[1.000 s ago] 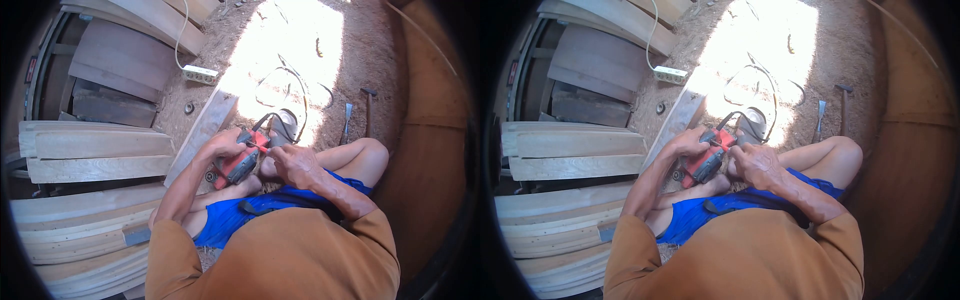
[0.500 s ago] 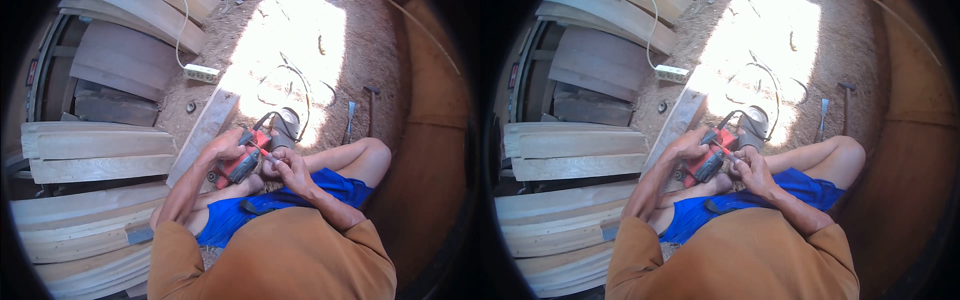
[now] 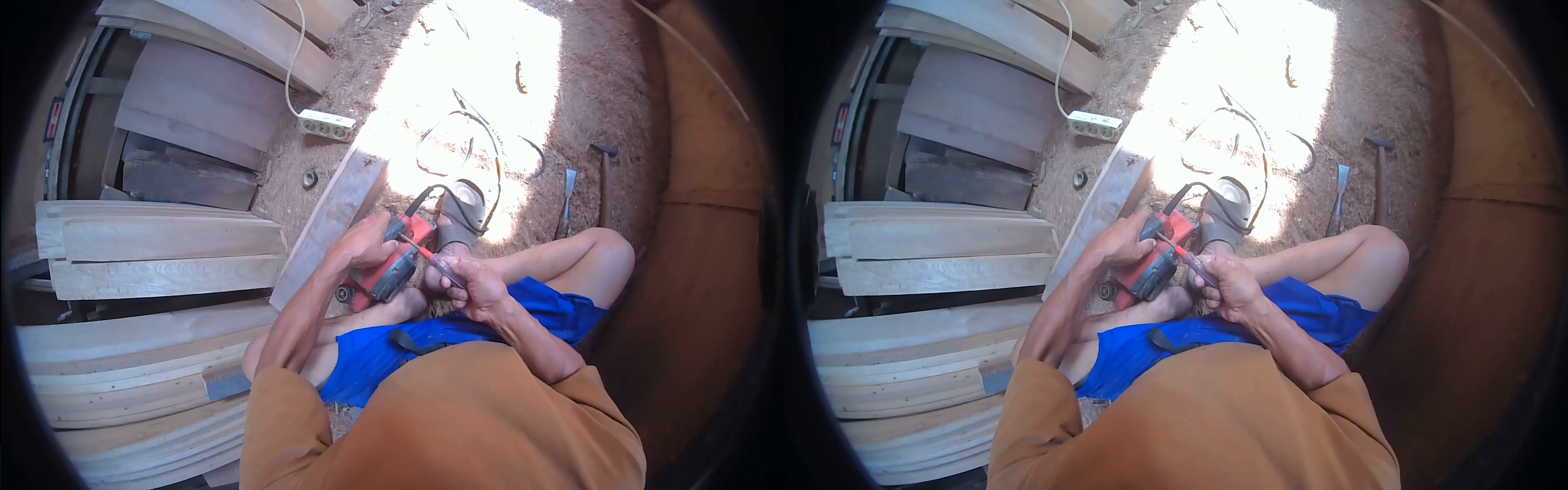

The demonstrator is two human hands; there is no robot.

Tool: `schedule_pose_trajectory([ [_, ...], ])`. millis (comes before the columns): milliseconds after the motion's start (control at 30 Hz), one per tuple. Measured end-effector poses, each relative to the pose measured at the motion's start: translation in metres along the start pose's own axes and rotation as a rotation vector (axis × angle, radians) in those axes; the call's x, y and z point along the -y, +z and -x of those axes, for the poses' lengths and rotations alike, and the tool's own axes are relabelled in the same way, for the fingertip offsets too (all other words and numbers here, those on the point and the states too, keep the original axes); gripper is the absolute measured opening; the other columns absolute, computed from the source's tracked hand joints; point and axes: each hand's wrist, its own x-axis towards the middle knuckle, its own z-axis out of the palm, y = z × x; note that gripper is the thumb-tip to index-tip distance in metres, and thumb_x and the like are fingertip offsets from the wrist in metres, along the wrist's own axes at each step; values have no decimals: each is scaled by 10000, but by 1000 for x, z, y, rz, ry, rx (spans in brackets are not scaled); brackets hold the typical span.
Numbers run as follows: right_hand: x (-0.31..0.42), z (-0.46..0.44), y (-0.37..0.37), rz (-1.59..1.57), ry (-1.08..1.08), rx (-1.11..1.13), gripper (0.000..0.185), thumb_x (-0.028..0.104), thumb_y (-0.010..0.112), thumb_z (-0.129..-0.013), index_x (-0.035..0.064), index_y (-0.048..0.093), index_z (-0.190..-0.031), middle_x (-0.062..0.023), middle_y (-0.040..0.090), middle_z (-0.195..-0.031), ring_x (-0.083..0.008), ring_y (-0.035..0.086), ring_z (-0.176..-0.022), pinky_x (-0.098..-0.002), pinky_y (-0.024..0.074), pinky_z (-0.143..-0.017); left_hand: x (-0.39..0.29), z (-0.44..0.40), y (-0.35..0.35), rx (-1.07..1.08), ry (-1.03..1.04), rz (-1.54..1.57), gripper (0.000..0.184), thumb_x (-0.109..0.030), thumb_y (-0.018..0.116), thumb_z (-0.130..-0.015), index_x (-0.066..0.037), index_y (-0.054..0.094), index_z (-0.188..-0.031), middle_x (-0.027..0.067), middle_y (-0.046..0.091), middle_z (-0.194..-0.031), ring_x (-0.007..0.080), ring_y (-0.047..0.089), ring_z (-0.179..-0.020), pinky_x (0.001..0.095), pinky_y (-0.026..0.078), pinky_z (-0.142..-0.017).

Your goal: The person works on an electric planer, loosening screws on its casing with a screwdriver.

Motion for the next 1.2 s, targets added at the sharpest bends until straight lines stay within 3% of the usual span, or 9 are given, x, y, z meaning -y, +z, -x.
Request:
schedule_pose_trajectory([
  [67, -14, -16, -25, 61, 11, 51, 278, 298, 509, -1090, 50, 618, -1031, -43, 636, -806, -132, 587, -603, -328, 455, -486, -5, 8, -1, 3, -28, 4, 464, -290, 681, -917, 67, 577, -1194, 357, 693, -1152, 498, 678, -1145, 543, 531, -997],
  [167, -9, -9, -14, 1021, -653, -397, 316, 307, 579, -1059, -2, 620, -1111, -118, 655, -799, -273, 697, -742, -445, 552, -658, -13, 7, -5, 25, -74, 34, 487, -323, 674, -929, 67, 584, -1205, 357, 692, -1174, 505, 675, -1153, 549, 524, -1009],
  [333, 8, 19, 7, 1644, -898, -161, 327, 117, 652, -907, 69, 646, -1231, -190, 666, -961, -418, 694, -885, -528, 552, -736, -22, 8, -6, 25, -83, -1, 479, -329, 658, -936, 63, 597, -1203, 356, 696, -1179, 511, 672, -1153, 551, 519, -1020],
  [533, -2, 14, 4, 1558, -1012, -148, 313, 60, 641, -923, 39, 644, -1235, -152, 668, -892, -339, 688, -757, -469, 542, -647, -12, 7, 3, -20, -52, -32, 468, -323, 654, -931, 63, 596, -1191, 360, 700, -1146, 509, 674, -1145, 546, 527, -1008],
  [667, 0, -9, -15, 356, -155, -116, 161, 167, 625, -1044, 18, 677, -1075, -52, 673, -795, -70, 536, -513, -242, 358, -403, -6, 6, 7, -37, -41, -69, 464, -329, 644, -935, 59, 596, -1186, 368, 697, -1145, 508, 675, -1143, 544, 532, -999],
  [767, -2, -8, -1, 126, -75, -94, 138, 174, 625, -1051, 44, 674, -1052, -41, 670, -771, -62, 538, -512, -227, 321, -373, -9, 11, 3, -54, -76, -11, 470, -336, 638, -935, 59, 597, -1188, 366, 698, -1151, 511, 673, -1142, 548, 526, -1011],
  [900, 11, -11, 6, 514, -229, -289, 182, 164, 630, -1044, 8, 636, -1139, -56, 693, -881, -132, 618, -603, -303, 486, -482, -6, 9, 0, -40, -85, 34, 474, -336, 636, -927, 62, 601, -1181, 356, 700, -1161, 509, 674, -1145, 552, 517, -1027],
  [1000, 4, -2, 0, 683, -674, 23, 218, 115, 661, -994, -5, 632, -1174, -111, 716, -955, -265, 695, -752, -421, 565, -644, -15, 8, -5, -1, -94, 40, 471, -334, 635, -921, 62, 606, -1174, 350, 702, -1167, 502, 676, -1147, 549, 513, -1031],
  [1200, 0, 19, 11, 1503, -943, -127, 309, 48, 669, -932, 14, 640, -1237, -234, 683, -955, -429, 701, -907, -504, 553, -750, -10, 10, 0, -18, -92, 51, 460, -327, 637, -919, 51, 609, -1180, 349, 704, -1162, 501, 681, -1132, 547, 522, -1005],
])
